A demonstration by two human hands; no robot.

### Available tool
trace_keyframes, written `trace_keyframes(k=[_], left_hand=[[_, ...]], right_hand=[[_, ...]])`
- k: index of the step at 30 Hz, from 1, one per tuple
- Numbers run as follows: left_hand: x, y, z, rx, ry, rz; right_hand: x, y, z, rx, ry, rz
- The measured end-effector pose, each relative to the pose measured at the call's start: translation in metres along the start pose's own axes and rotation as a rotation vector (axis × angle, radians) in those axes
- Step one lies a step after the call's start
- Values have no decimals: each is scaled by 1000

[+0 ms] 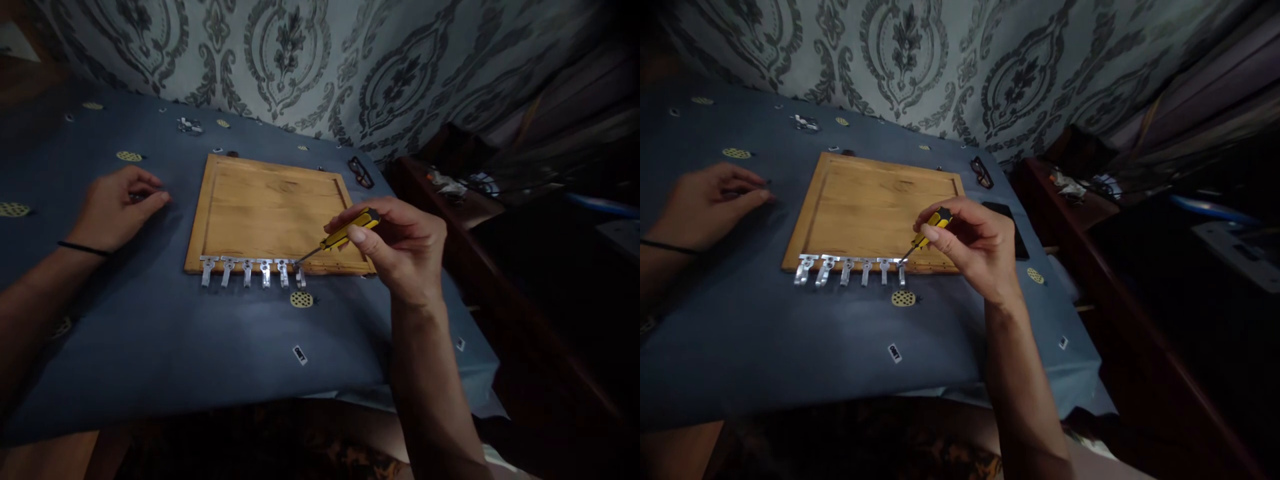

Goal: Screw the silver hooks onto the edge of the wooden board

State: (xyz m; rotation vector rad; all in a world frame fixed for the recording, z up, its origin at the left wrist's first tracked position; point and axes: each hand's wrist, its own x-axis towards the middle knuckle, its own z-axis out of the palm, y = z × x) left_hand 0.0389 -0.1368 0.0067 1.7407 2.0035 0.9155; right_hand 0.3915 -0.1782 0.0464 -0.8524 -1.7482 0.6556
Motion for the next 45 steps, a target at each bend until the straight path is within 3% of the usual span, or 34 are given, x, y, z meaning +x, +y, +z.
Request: trace_keyframes(k=[17, 26, 33, 39, 45], left_hand=[[-2, 2, 0, 6, 4, -11], [-1, 0, 2, 22, 11, 0], [1, -1, 2, -1, -8, -4], [3, -9, 4, 0, -17, 11], [0, -2, 4, 24, -13, -4]], right_hand=[[2, 4, 19, -76, 151, -92], [-4, 6, 18, -18, 152, -20], [-3, 6, 22, 14, 456, -127], [-4, 6, 21, -64, 388, -92], [-6, 5, 20, -168, 385, -59]])
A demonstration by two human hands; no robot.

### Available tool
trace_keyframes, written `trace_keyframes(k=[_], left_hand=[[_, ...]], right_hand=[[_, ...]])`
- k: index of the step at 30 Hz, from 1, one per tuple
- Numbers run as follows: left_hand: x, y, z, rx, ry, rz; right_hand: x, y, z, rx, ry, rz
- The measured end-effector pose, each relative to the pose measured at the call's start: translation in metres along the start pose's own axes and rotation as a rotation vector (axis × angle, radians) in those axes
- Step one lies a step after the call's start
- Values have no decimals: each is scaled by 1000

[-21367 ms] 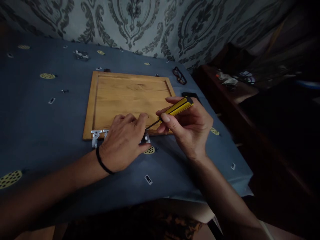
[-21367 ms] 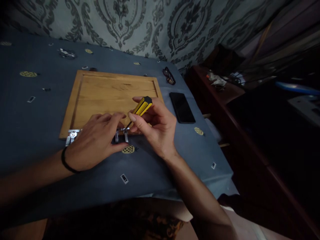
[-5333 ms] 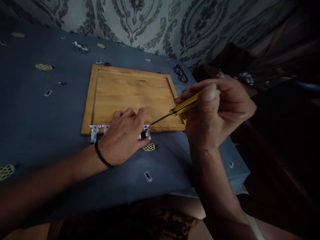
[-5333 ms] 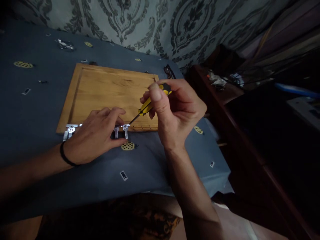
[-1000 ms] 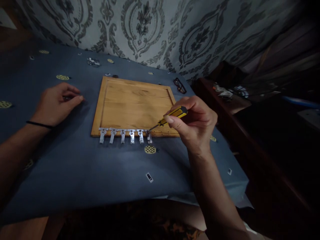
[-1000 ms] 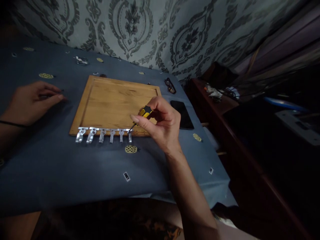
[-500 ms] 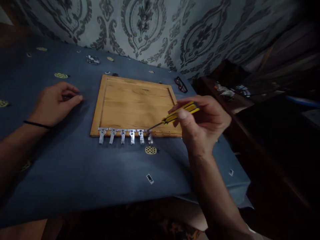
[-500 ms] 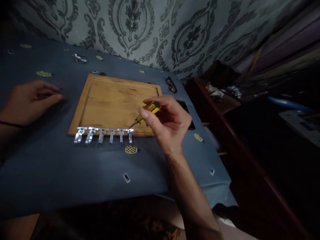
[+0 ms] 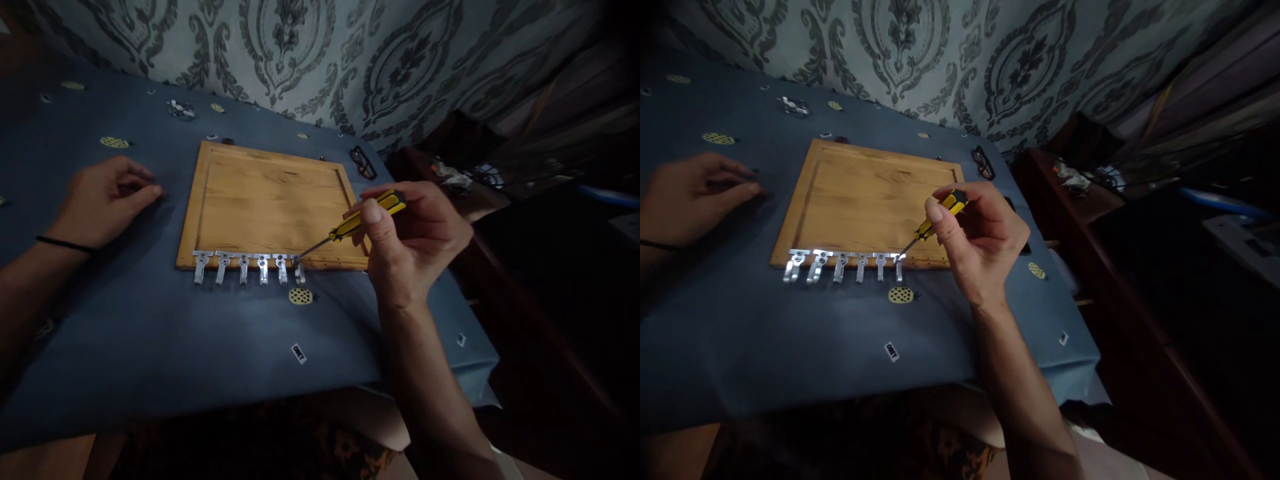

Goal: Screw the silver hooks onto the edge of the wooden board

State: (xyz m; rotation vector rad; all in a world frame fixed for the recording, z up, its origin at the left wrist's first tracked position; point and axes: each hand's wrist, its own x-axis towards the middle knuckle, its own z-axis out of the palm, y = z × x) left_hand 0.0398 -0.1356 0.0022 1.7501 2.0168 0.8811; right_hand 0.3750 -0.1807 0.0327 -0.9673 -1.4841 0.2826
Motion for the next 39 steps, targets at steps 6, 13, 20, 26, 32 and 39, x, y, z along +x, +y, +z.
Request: trace_keyframes(k=[6, 13, 20, 26, 32, 39], left_hand=[[-2, 5, -1, 34, -12, -21], [0, 1, 0, 29, -27, -9], [-6, 8, -1, 59, -27, -12], [-9, 13, -1, 33, -40, 6], [-36, 50, -7, 73, 173, 186], [-88, 111, 25, 127, -183, 781]], right_hand=[[0, 0, 1, 26, -33, -6], [0, 3, 0, 55, -94, 15], [2, 1, 0, 260, -255, 120], [4, 1, -5, 358, -371, 135], [5, -1, -6, 317, -370, 117], [5, -1, -6, 314, -371, 121]])
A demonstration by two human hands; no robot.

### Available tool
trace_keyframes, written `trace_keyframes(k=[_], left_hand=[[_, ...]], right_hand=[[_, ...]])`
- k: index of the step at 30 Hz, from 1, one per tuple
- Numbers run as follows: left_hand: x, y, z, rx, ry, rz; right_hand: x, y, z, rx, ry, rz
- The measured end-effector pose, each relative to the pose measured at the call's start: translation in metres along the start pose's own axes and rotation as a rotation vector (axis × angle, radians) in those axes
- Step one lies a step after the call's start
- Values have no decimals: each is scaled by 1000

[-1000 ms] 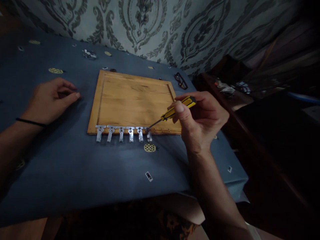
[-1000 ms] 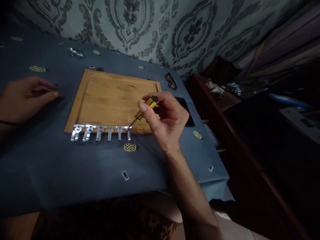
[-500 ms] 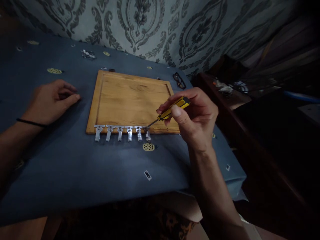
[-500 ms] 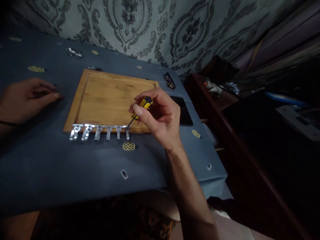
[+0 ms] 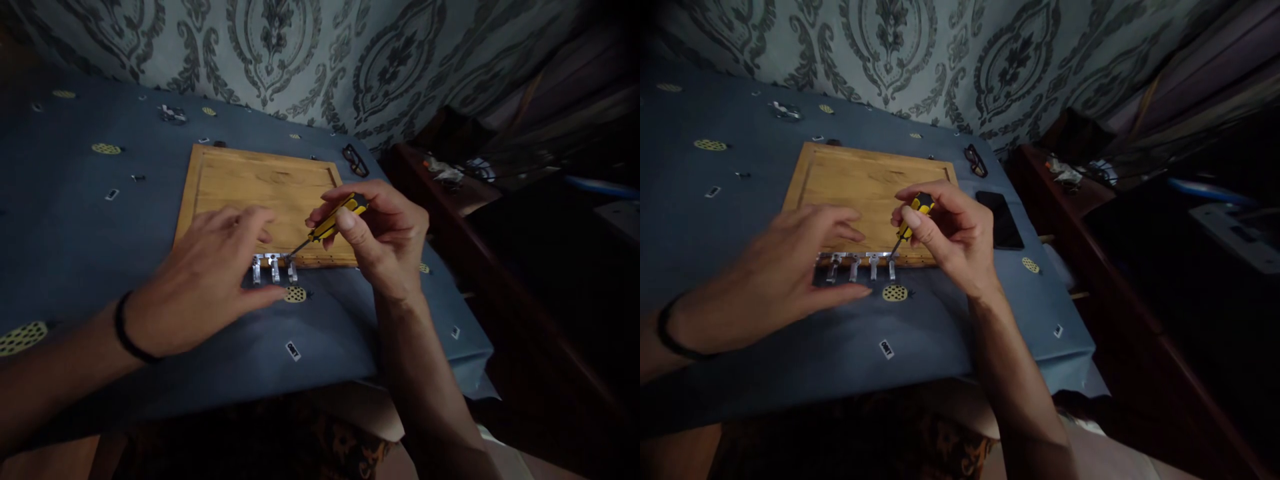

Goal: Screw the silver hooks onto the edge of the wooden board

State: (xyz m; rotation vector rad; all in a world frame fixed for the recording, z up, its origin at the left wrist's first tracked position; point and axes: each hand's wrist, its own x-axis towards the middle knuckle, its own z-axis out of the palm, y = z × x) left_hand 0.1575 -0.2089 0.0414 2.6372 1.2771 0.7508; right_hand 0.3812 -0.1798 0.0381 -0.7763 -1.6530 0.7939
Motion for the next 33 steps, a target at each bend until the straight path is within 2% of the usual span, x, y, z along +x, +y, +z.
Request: trace_keyframes(k=[2, 8, 19, 33], left_hand=[[5, 9, 11, 31, -75, -16], [19, 15, 27, 67, -88, -73], [28, 22, 36, 58, -195, -129], [28, 18, 43, -12, -174, -150]], right_hand=[[0, 0, 0, -11, -4, -5], [0, -1, -1, -48, -19, -20], [0, -1, -3, -76, -17, -7], [0, 0, -2, -74, 6, 1]])
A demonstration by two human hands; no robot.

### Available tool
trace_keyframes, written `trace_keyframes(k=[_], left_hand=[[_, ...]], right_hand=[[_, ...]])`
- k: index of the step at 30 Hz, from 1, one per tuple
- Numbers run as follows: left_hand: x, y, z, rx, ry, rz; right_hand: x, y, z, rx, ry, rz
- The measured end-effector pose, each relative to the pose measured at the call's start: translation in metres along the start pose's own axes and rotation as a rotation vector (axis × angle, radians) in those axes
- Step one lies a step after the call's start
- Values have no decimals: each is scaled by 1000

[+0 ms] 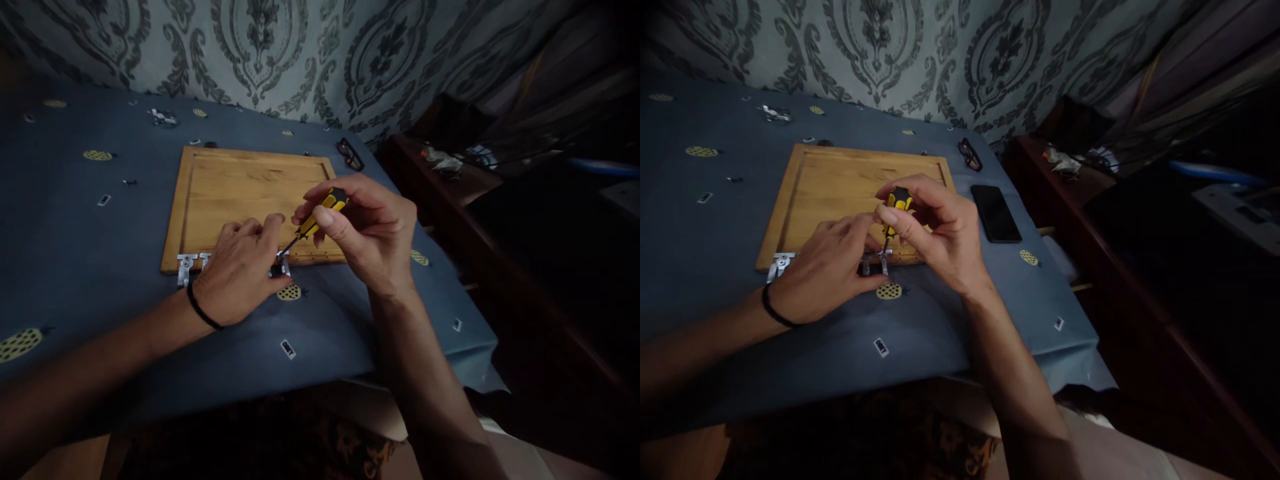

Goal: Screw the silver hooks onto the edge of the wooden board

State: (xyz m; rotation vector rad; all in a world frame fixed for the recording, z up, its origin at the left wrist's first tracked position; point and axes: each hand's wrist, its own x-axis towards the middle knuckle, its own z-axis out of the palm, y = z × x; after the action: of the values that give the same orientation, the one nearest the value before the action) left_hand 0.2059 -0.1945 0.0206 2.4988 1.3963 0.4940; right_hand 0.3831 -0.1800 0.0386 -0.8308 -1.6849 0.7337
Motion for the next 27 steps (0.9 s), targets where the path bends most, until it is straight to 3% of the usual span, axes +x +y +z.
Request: trace_keyframes(k=[11, 16, 21, 27], left_hand=[[0, -1, 2, 9, -6, -8], [-1, -3, 4, 8, 24, 9], [-1, -4, 5, -22, 7, -2], [0, -3, 4, -5, -23, -20]], right_hand=[[-4, 1, 8, -164, 172, -70], [-5, -4, 10, -133, 174, -99], [-5, -10, 10, -62, 399, -121], [-6, -7, 10, -88, 274, -60]])
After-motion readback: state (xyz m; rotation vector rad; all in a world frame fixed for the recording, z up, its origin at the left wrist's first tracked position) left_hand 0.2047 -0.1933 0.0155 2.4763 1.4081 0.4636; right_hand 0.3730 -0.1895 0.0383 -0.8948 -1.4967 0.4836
